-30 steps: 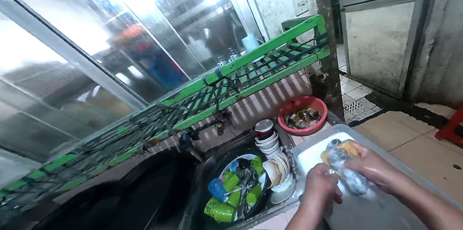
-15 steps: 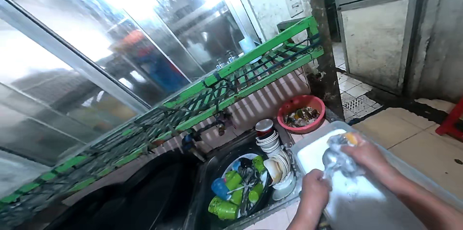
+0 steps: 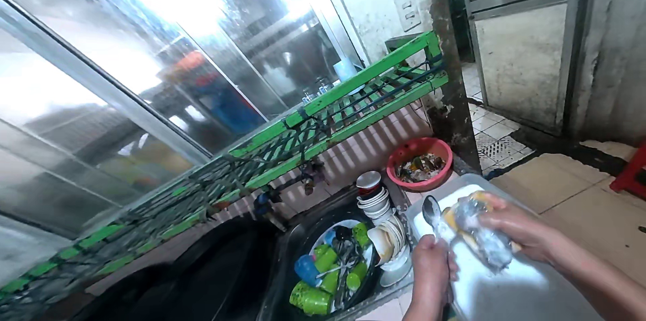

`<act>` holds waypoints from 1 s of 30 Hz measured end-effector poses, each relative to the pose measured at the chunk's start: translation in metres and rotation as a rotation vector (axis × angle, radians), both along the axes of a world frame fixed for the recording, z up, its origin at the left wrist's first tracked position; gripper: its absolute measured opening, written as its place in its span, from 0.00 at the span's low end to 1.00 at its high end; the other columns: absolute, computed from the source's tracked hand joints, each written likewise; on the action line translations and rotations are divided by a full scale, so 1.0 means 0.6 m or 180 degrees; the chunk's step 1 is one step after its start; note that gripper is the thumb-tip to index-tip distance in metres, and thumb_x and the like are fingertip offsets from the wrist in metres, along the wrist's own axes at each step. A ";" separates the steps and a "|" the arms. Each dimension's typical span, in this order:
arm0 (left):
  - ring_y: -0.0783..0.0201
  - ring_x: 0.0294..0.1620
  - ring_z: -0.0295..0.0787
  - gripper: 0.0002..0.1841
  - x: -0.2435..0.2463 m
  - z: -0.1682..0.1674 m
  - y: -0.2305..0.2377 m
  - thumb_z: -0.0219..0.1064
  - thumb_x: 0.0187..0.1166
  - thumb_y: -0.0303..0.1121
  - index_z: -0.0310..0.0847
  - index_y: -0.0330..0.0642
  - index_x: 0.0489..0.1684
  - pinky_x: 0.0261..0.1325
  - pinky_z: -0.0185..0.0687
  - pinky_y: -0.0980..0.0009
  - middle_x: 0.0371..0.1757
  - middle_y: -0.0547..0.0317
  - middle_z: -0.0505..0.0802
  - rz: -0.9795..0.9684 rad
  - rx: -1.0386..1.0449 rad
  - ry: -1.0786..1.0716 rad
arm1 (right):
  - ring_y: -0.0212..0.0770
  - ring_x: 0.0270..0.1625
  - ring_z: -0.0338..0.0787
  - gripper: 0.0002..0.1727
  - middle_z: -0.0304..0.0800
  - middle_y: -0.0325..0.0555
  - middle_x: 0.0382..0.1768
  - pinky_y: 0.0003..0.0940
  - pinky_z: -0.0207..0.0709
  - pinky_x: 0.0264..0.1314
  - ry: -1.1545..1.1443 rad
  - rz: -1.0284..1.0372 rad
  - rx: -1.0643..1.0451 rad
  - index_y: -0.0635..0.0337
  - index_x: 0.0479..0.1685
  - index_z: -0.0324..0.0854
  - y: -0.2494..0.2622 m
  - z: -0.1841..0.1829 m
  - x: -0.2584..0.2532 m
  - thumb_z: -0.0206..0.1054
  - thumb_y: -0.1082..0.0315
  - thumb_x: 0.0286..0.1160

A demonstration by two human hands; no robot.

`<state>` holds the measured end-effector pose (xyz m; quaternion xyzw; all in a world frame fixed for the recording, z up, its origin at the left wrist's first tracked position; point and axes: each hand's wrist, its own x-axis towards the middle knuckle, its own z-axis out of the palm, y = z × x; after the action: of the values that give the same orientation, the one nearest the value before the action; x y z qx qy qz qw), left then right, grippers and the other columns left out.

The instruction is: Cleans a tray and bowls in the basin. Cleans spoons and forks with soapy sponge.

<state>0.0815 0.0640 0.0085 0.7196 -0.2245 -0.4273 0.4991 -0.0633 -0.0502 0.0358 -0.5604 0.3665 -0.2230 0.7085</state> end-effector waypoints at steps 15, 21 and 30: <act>0.66 0.24 0.80 0.08 -0.009 -0.001 -0.003 0.62 0.87 0.30 0.83 0.34 0.49 0.31 0.79 0.69 0.31 0.55 0.87 -0.0377 0.0126 -0.0895 | 0.62 0.72 0.83 0.34 0.84 0.66 0.68 0.63 0.71 0.75 0.1173 -0.0314 -0.1090 0.60 0.81 0.72 -0.018 -0.031 0.035 0.75 0.65 0.72; 0.67 0.22 0.77 0.06 -0.001 0.002 -0.004 0.62 0.86 0.28 0.81 0.34 0.45 0.28 0.75 0.69 0.28 0.56 0.84 -0.0336 0.0113 -0.0883 | 0.62 0.70 0.85 0.35 0.85 0.66 0.65 0.63 0.74 0.74 0.1237 0.0333 -0.1499 0.60 0.82 0.69 0.010 -0.046 0.048 0.73 0.61 0.73; 0.73 0.15 0.73 0.08 0.011 -0.001 0.014 0.59 0.89 0.27 0.76 0.32 0.56 0.18 0.72 0.80 0.27 0.58 0.83 -0.0396 0.0033 0.0307 | 0.63 0.68 0.84 0.44 0.82 0.68 0.68 0.64 0.74 0.72 0.1110 -0.0417 -0.0975 0.58 0.86 0.62 -0.070 -0.055 0.036 0.77 0.50 0.72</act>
<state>0.0882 0.0724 0.0077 0.6854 -0.2423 -0.4929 0.4781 -0.0416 -0.0924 0.0028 -0.6664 0.4807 -0.2213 0.5253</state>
